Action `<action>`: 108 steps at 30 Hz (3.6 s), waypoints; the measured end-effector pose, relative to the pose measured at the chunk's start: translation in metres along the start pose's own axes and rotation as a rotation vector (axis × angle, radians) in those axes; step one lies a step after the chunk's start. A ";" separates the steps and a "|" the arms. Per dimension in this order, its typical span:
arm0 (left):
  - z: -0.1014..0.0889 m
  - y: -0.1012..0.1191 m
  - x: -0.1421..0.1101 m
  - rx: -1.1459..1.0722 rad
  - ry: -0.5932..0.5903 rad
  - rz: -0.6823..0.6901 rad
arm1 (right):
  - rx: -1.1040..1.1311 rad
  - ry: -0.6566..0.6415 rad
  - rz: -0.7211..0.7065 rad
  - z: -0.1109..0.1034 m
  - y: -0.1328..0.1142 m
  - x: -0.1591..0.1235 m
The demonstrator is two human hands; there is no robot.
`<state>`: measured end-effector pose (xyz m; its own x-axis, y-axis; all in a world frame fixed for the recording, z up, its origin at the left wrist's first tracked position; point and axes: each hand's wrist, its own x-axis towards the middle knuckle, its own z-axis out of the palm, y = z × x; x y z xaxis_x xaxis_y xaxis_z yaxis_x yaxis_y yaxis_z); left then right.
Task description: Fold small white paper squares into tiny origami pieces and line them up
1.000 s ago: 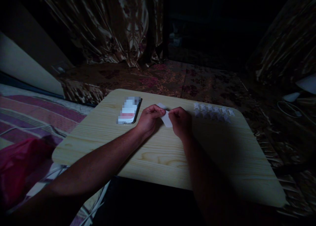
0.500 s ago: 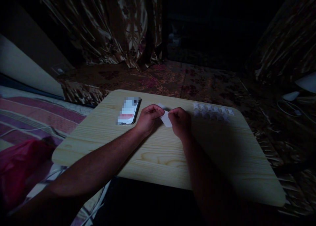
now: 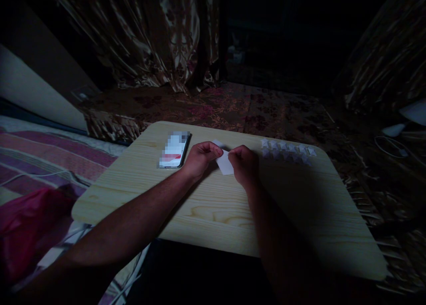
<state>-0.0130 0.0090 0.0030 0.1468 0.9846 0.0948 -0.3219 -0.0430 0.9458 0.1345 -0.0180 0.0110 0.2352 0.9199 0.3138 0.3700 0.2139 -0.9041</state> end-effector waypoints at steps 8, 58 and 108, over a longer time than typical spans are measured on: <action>-0.006 -0.005 0.002 0.140 -0.058 0.011 | 0.041 -0.017 0.027 -0.001 0.006 0.002; -0.018 0.006 0.002 0.731 -0.286 0.066 | 0.090 -0.050 0.178 -0.002 0.012 0.007; -0.017 0.004 0.000 0.882 -0.310 0.129 | 0.059 -0.044 0.196 -0.007 0.009 0.011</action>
<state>-0.0303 0.0114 0.0016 0.4424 0.8799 0.1733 0.4523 -0.3858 0.8041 0.1467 -0.0083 0.0080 0.2577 0.9589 0.1184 0.2671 0.0471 -0.9625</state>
